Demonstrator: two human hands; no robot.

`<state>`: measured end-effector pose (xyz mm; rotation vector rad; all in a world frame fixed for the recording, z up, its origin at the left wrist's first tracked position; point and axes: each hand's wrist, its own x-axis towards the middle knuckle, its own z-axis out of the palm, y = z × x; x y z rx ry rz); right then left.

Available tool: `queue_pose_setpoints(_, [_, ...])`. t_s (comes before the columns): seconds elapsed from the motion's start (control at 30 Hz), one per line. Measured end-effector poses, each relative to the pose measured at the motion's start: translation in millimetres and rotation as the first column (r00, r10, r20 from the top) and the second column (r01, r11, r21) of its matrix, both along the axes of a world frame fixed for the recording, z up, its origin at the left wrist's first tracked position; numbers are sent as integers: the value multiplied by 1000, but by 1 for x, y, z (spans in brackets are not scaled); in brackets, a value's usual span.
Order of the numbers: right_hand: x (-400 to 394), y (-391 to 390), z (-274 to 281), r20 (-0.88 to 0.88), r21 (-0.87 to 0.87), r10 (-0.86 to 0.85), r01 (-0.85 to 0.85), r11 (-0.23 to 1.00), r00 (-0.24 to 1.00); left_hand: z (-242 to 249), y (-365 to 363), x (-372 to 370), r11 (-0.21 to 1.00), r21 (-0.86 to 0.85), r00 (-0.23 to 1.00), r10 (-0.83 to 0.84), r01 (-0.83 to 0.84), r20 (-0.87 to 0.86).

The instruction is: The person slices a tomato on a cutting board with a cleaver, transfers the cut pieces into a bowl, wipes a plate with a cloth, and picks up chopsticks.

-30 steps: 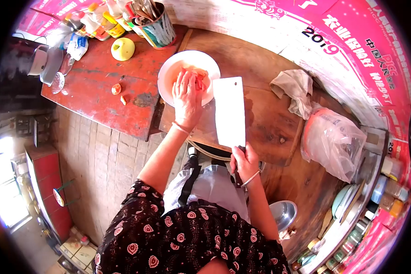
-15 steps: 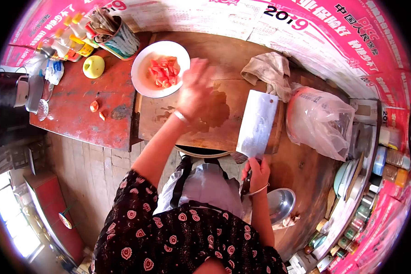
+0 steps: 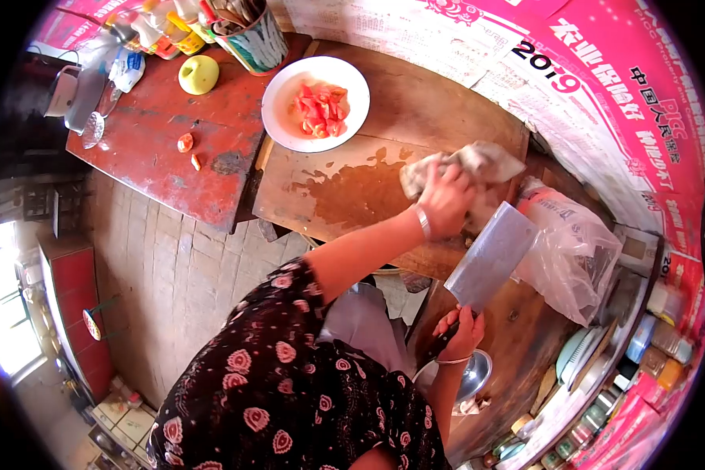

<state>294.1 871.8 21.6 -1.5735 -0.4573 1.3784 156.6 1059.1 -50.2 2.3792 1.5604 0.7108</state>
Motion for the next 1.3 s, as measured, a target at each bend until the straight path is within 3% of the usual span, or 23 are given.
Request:
queue_pose_setpoints(0.1, [-3,3,-4,7,12,29,-29,1000,1000,37,-42,-31,952,-299,998,55,-59,-22])
queue_pose_setpoints(0.2, [-11,15,-10,3,1,79,-79,997,997,30,-39,-40,999,-35,999,38,-37,7])
queue_pose_setpoints(0.23, [-15,20,-8,-19,-14,90,-91,996,996,17,-36,-44,994,-98,996,-61,55,-58])
queue_pose_setpoints(0.27, [-22,24,-5,-41,-31,103,-105,994,994,5,-35,-51,988,-113,995,-102,102,8])
queue_pose_setpoints(0.33, [-38,33,2,-46,-42,130,-132,990,990,-10,-42,-68,992,-96,996,-84,85,14])
queue_pose_setpoints(0.53, [-63,33,9,69,28,243,-245,969,968,-5,-102,-156,966,-166,980,193,-200,-56])
queue_pose_setpoints(0.67, [-79,29,17,72,-32,264,-262,965,962,3,-151,-216,921,-145,929,343,-362,-141])
queue_pose_setpoints(0.73, [-82,25,13,74,15,322,-324,946,944,-10,-173,-238,890,-106,895,434,-444,-103])
queue_pose_setpoints(0.83, [-96,23,15,30,8,394,-394,919,919,-6,-188,-255,775,-215,766,627,-594,142])
queue_pose_setpoints(0.93, [-119,22,22,0,-16,439,-439,898,898,54,-171,-241,824,-75,735,538,-561,413])
queue_pose_setpoints(1.03, [-143,24,28,-44,50,574,-572,819,818,94,-146,-218,892,21,781,385,-452,491])
queue_pose_setpoints(1.07, [-153,24,35,-48,50,589,-587,808,807,92,-134,-211,920,135,842,268,-368,468])
queue_pose_setpoints(1.13, [-170,21,47,-22,119,632,-625,771,775,102,-132,-196,957,115,893,200,-266,404])
queue_pose_setpoints(1.3, [-183,17,54,-54,95,605,-599,795,795,93,-143,-186,972,125,899,129,-197,418])
